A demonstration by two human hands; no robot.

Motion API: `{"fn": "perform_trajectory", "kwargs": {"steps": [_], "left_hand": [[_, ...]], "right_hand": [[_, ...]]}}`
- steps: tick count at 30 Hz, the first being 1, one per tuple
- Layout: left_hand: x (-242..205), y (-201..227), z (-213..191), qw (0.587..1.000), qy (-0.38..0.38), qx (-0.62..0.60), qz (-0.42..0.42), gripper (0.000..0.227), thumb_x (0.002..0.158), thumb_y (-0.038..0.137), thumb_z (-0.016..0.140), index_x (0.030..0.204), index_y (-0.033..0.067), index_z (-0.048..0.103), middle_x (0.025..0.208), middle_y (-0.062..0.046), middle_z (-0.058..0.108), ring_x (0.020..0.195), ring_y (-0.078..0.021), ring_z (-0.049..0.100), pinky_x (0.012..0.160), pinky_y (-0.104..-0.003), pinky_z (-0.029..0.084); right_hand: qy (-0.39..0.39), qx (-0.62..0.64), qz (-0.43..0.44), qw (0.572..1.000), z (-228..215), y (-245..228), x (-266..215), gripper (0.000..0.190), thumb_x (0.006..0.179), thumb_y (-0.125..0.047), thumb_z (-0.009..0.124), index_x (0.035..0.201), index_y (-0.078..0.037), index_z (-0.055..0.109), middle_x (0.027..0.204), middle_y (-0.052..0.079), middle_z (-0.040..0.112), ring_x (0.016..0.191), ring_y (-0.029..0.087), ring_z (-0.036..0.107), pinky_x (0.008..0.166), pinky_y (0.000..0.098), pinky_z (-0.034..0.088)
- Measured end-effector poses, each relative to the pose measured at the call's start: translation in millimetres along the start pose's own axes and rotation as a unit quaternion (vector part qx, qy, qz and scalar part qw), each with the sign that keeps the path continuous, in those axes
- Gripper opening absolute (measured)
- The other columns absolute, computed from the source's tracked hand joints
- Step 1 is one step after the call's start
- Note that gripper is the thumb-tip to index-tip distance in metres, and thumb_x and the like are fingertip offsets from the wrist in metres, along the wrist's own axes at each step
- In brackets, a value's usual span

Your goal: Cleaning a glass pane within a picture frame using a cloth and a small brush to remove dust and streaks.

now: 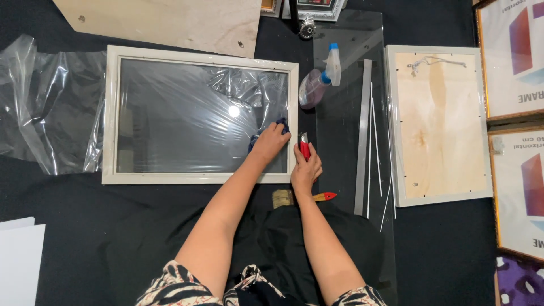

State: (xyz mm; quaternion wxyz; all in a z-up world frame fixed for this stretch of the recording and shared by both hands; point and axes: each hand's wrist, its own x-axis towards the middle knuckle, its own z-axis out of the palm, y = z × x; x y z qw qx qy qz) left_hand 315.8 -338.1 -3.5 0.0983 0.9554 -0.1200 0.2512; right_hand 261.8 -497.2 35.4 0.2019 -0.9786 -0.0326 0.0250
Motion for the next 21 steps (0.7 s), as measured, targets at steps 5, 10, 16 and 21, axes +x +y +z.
{"fn": "perform_trajectory", "kwargs": {"steps": [5,10,16,21], "left_hand": [[-31.9,19.7,-46.6,0.998,-0.048,-0.051,-0.003,0.004,0.095,0.017,0.064,0.094,0.0205,0.066,0.098,-0.005,0.060,0.086,-0.0225,0.061,0.065,-0.029,0.051],[-26.2,19.6,-45.7,0.997,-0.051,-0.059,0.005,0.007,0.096,0.015,0.065,0.103,0.0177,0.067,0.104,-0.007,0.063,0.090,-0.0240,0.062,0.070,-0.031,0.052],[20.7,-1.7,-3.4,0.998,0.034,0.000,-0.059,0.011,0.095,0.013,0.067,0.087,0.0198,0.063,0.093,-0.004,0.059,0.081,-0.0216,0.058,0.062,-0.027,0.049],[32.4,4.7,-22.6,0.992,0.030,-0.009,-0.119,0.012,0.090,0.017,0.070,0.081,0.0162,0.063,0.088,-0.002,0.057,0.079,-0.0198,0.058,0.057,-0.027,0.047]], "right_hand": [[0.038,-0.012,-0.011,0.999,7.5,1.1,2.7,0.042,0.103,-0.018,0.057,0.133,-0.047,0.065,0.157,-0.007,0.038,0.144,0.025,0.032,0.112,0.0460,0.027],[0.075,0.000,-0.014,0.997,8.1,-2.8,1.1,0.033,0.105,-0.021,0.057,0.128,-0.041,0.070,0.152,-0.008,0.046,0.140,0.025,0.038,0.110,0.0444,0.030],[0.056,-0.013,-0.021,0.998,6.5,-3.9,-0.2,0.038,0.105,-0.018,0.055,0.135,-0.039,0.064,0.154,-0.008,0.043,0.139,0.021,0.040,0.111,0.0442,0.032],[0.071,-0.024,-0.013,0.997,7.6,-3.0,10.0,0.030,0.104,-0.022,0.056,0.125,-0.039,0.067,0.150,-0.012,0.044,0.142,0.020,0.036,0.112,0.0472,0.026]]}}
